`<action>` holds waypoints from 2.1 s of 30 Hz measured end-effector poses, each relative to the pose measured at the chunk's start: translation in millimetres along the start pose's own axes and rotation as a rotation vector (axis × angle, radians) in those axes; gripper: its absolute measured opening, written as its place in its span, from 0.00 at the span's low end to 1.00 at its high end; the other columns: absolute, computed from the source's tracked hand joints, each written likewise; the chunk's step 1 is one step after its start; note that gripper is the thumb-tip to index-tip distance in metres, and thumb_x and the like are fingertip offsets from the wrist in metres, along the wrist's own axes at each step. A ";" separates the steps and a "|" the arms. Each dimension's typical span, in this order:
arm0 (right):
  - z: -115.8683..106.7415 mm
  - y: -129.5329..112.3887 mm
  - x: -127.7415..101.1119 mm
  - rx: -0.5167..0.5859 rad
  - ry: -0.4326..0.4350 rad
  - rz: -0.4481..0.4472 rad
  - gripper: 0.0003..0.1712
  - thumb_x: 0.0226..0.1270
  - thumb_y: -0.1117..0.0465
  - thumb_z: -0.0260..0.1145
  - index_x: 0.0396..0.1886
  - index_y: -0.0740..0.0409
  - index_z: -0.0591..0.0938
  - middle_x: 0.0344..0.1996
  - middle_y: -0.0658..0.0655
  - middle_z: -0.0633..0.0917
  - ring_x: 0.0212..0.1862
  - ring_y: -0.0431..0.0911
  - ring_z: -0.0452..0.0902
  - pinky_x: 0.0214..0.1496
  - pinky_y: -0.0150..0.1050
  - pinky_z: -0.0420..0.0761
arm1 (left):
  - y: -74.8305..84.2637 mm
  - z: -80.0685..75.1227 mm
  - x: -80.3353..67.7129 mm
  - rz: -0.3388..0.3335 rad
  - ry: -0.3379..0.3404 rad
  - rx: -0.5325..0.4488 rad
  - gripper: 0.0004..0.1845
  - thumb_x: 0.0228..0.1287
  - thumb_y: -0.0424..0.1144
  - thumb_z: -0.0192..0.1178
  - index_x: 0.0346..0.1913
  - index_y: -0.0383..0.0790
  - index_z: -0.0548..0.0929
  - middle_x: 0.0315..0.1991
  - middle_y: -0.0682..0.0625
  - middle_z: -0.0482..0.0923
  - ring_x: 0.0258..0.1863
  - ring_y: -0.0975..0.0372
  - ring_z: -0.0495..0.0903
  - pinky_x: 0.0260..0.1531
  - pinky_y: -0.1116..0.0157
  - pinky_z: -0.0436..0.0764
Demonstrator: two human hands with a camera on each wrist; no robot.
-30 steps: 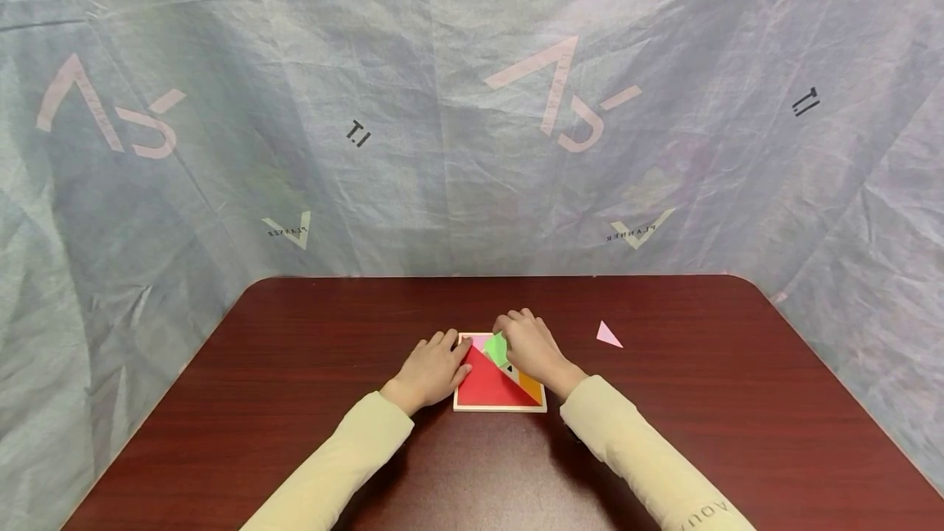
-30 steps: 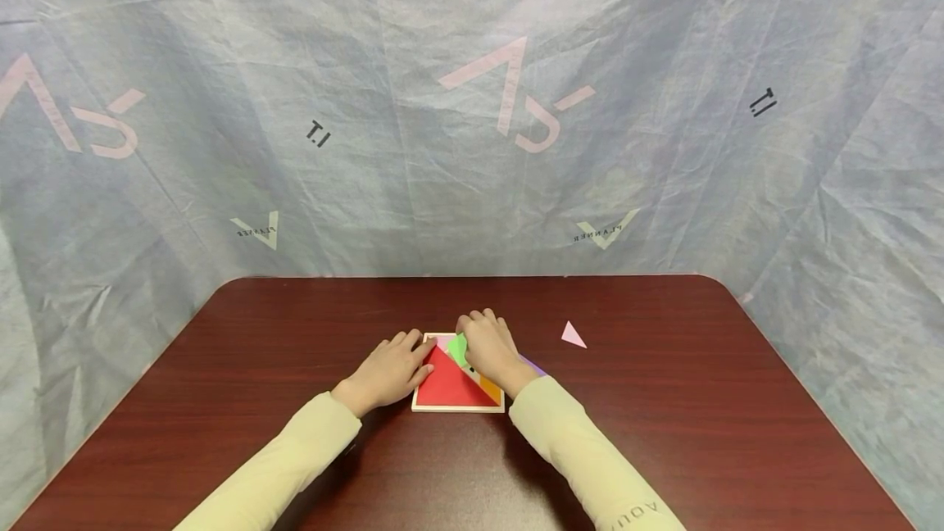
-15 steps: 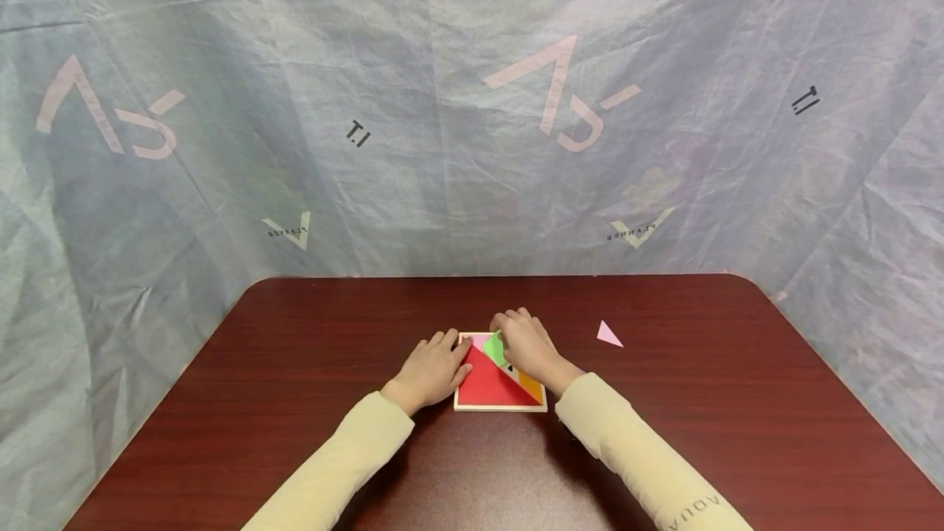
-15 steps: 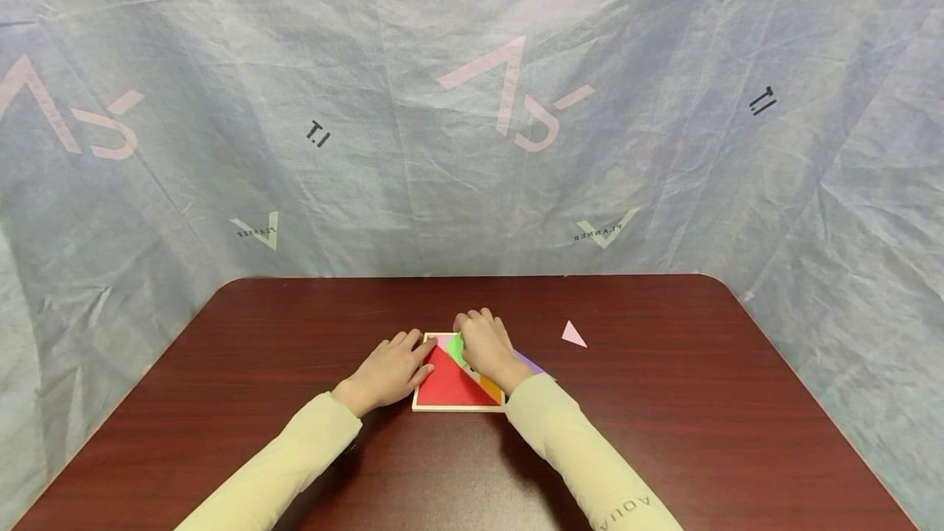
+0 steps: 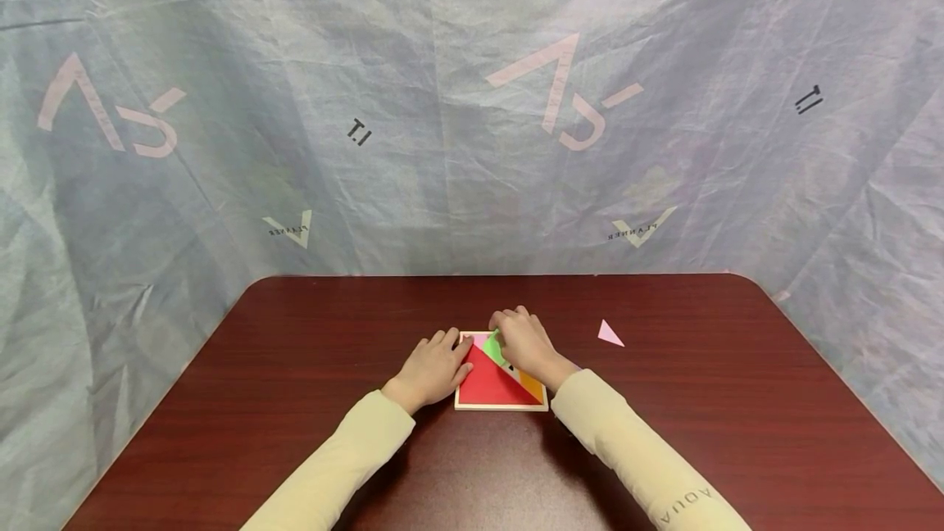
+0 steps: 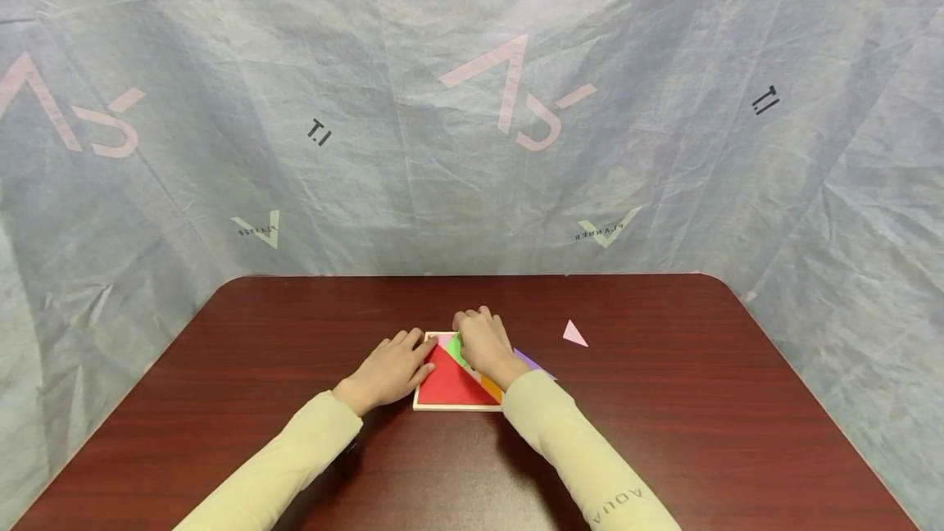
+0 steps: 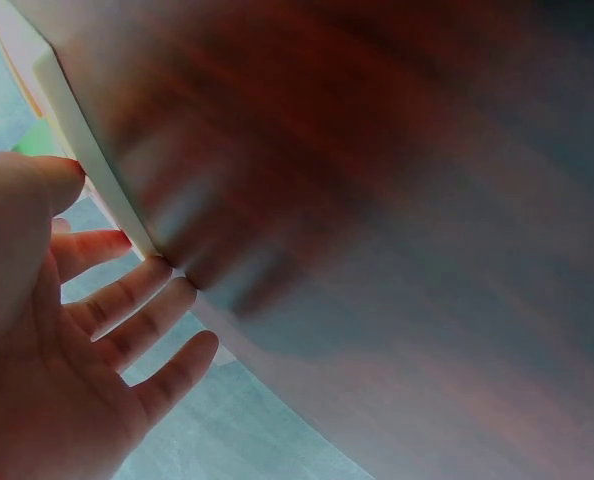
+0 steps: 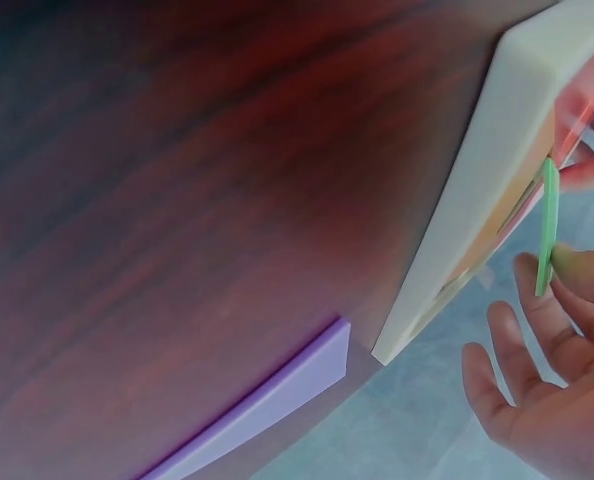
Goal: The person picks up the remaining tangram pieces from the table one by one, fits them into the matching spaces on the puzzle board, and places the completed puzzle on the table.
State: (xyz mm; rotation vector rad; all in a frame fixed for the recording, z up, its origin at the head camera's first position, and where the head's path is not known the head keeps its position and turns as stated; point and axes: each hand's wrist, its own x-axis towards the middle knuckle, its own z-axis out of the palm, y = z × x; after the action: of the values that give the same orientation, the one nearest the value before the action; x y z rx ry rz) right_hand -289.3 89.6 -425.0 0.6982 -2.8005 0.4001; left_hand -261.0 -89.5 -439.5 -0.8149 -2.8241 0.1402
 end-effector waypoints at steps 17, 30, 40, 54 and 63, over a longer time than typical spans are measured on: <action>4.3 0.5 2.1 -0.101 -0.020 0.023 0.07 0.58 0.62 0.64 0.37 0.54 0.81 0.35 0.52 0.83 0.39 0.49 0.72 0.41 0.45 0.73 | 0.0 -1.3 0.4 -0.007 -0.009 -0.008 0.24 0.66 0.51 0.49 0.60 0.43 0.73 0.52 0.44 0.70 0.50 0.54 0.71 0.44 0.56 0.74; 5.7 -2.6 2.4 -0.194 -0.048 0.022 0.08 0.58 0.58 0.65 0.36 0.54 0.79 0.34 0.52 0.82 0.38 0.49 0.71 0.40 0.44 0.71 | -0.1 0.4 -0.4 -0.002 -0.005 -0.019 0.23 0.66 0.50 0.50 0.60 0.43 0.73 0.52 0.44 0.70 0.50 0.54 0.71 0.44 0.56 0.74; 3.5 -3.4 1.1 -0.174 -0.040 0.013 0.07 0.57 0.57 0.67 0.31 0.53 0.77 0.29 0.52 0.81 0.36 0.48 0.70 0.37 0.43 0.70 | 0.1 0.2 -0.9 0.001 0.003 -0.020 0.23 0.65 0.50 0.50 0.59 0.43 0.73 0.51 0.44 0.70 0.49 0.54 0.71 0.43 0.56 0.75; 0.0 -3.2 -6.0 -0.107 -0.045 -0.028 0.06 0.56 0.61 0.66 0.34 0.52 0.81 0.33 0.54 0.82 0.38 0.51 0.70 0.41 0.48 0.72 | 0.3 -0.7 -1.7 0.002 0.003 -0.041 0.23 0.66 0.50 0.50 0.59 0.42 0.73 0.51 0.43 0.70 0.48 0.53 0.71 0.44 0.54 0.74; 0.7 -2.5 -12.9 -0.105 -0.066 -0.030 0.10 0.56 0.62 0.66 0.40 0.52 0.82 0.38 0.54 0.82 0.42 0.52 0.72 0.44 0.49 0.73 | 1.6 0.3 -1.7 -0.005 0.000 -0.028 0.23 0.66 0.50 0.50 0.59 0.42 0.73 0.51 0.43 0.70 0.49 0.54 0.71 0.43 0.55 0.74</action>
State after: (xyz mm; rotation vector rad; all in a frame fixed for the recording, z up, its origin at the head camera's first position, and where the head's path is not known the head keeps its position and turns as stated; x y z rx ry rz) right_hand -277.2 92.6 -428.9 0.7419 -2.8442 0.2269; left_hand -258.9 -89.0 -440.3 -0.8140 -2.8340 0.0997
